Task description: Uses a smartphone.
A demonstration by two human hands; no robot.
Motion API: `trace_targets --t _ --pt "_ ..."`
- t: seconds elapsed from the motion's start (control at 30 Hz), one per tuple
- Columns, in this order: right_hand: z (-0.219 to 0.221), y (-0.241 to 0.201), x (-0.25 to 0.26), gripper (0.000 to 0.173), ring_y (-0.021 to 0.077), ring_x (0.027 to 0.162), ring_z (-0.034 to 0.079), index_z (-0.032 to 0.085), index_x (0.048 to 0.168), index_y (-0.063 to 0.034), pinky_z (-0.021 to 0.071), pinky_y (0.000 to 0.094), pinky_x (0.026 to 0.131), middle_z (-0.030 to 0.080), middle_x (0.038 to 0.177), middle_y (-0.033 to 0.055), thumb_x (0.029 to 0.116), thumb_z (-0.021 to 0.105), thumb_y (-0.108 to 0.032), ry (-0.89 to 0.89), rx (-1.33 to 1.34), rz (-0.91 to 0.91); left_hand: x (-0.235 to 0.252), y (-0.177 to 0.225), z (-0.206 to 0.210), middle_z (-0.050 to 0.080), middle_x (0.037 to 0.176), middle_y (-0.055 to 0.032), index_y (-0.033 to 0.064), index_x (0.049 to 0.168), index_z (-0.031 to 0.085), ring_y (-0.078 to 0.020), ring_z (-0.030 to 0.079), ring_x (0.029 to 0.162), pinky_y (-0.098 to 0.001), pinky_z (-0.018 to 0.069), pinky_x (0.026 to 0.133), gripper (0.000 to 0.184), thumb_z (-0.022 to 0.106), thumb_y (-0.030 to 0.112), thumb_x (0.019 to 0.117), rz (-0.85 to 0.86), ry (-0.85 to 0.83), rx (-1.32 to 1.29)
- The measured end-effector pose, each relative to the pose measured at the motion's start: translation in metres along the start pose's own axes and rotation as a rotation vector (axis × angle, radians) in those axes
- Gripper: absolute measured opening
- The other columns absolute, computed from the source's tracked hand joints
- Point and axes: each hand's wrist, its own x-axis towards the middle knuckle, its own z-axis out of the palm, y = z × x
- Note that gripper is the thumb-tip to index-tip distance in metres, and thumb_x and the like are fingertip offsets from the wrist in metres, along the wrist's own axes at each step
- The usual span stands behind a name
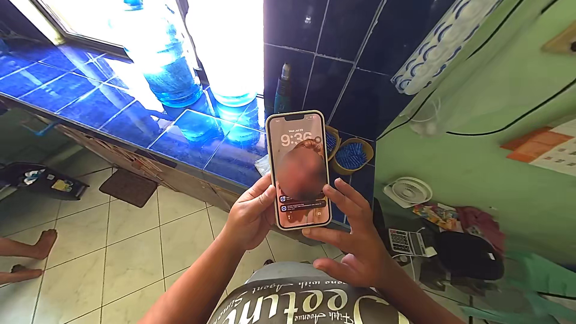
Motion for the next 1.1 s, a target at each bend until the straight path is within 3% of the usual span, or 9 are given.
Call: trace_targets --t 0.17,0.3,0.4,0.47,0.53,0.6,0.73,0.93,1.1 --pt "-0.004 0.003 0.005 0.046 0.031 0.157 0.015 0.064 0.134 -0.0323 0.0189 0.0615 0.124 0.03 0.167 0.0 0.0985 0.055 -0.06 0.055 -0.087 0.135 -0.001 -0.002 -0.001 0.068 0.124 -0.0099 0.0196 0.142 0.054 -0.018 0.069 0.11 -0.0373 0.0574 0.096 0.035 0.045 0.027 0.1091 -0.012 -0.008 -0.008" --pt "-0.014 0.005 0.009 0.065 0.0314 0.156 0.018 0.046 0.152 -0.029 0.0289 0.057 0.122 0.023 0.169 0.002 0.096 0.059 -0.06 0.139 -0.11 0.19 0.0 -0.003 0.0 0.069 0.121 -0.0102 0.0198 0.142 0.056 -0.0176 0.07 0.108 -0.0367 0.0576 0.096 0.035 0.046 0.025 0.1085 -0.026 0.007 0.001" --pt "-0.013 0.006 0.003 0.055 0.0314 0.155 0.021 0.055 0.144 -0.0269 0.0299 0.0553 0.122 0.029 0.167 0.0022 0.0969 0.061 -0.055 0.161 -0.069 0.142 0.002 -0.006 -0.001 0.07 0.11 -0.0051 0.0213 0.14 0.057 -0.0112 0.069 0.095 -0.03 0.0584 0.088 0.034 0.048 0.027 0.1077 -0.032 0.008 0.017" --pt "-0.009 0.007 -0.002 0.03 0.0297 0.153 0.027 0.067 0.121 -0.0242 0.0332 0.0522 0.122 0.04 0.16 0.0005 0.098 0.066 -0.045 0.182 -0.052 0.101 0.002 -0.007 -0.003 0.07 0.115 -0.007 0.0205 0.14 0.057 -0.0136 0.07 0.101 -0.0329 0.0582 0.092 0.034 0.047 0.026 0.108 -0.047 0.02 0.013" --pt "-0.006 0.006 -0.004 0.012 0.029 0.152 0.03 0.069 0.105 -0.0244 0.0316 0.0521 0.122 0.048 0.154 -0.0018 0.1009 0.064 -0.035 0.161 -0.055 0.061 0.003 -0.009 -0.004 0.07 0.118 -0.0086 0.0202 0.141 0.057 -0.0153 0.07 0.104 -0.0346 0.0576 0.095 0.035 0.045 0.025 0.1085 -0.051 0.034 0.017" --pt "-0.004 0.006 -0.005 0.016 0.0299 0.153 0.028 0.072 0.107 -0.0265 0.0263 0.0557 0.124 0.051 0.153 -0.0027 0.104 0.059 -0.034 0.128 -0.046 0.037 0.004 -0.011 -0.005 0.07 0.118 -0.0098 0.0196 0.141 0.057 -0.0162 0.071 0.104 -0.0351 0.0579 0.095 0.035 0.044 0.024 0.1088 -0.06 0.056 0.015" --pt "0.002 0.006 -0.004 0.032 0.029 0.155 0.024 0.069 0.125 -0.0305 0.0196 0.0577 0.125 0.045 0.158 -0.0013 0.1078 0.045 -0.043 0.069 -0.098 0.042 0.004 -0.013 -0.008 0.069 0.121 -0.0105 0.018 0.142 0.056 -0.0177 0.07 0.108 -0.0365 0.0568 0.097 0.036 0.041 0.022 0.109 -0.074 0.076 0.007" --pt "0.008 0.008 -0.001 0.036 0.0298 0.157 0.018 0.066 0.132 -0.0345 0.0143 0.0642 0.124 0.037 0.163 -0.0015 0.1069 0.044 -0.048 -0.018 -0.129 0.05 0.003 -0.014 -0.01 0.07 0.117 -0.0103 0.0157 0.141 0.056 -0.0165 0.07 0.106 -0.0353 0.0568 0.097 0.036 0.041 0.021 0.1089 -0.078 0.104 0.009" --pt "0.002 0.012 0.003 0.043 0.0252 0.153 0.029 0.059 0.136 -0.0269 0.0245 0.0561 0.124 0.042 0.159 -0.0026 0.1035 0.048 -0.053 0.106 -0.029 0.09 -0.001 -0.014 -0.016 0.07 0.122 -0.0114 0.013 0.143 0.053 -0.0193 0.07 0.111 -0.0387 0.0552 0.101 0.037 0.039 0.019 0.1092 -0.089 0.073 -0.045"
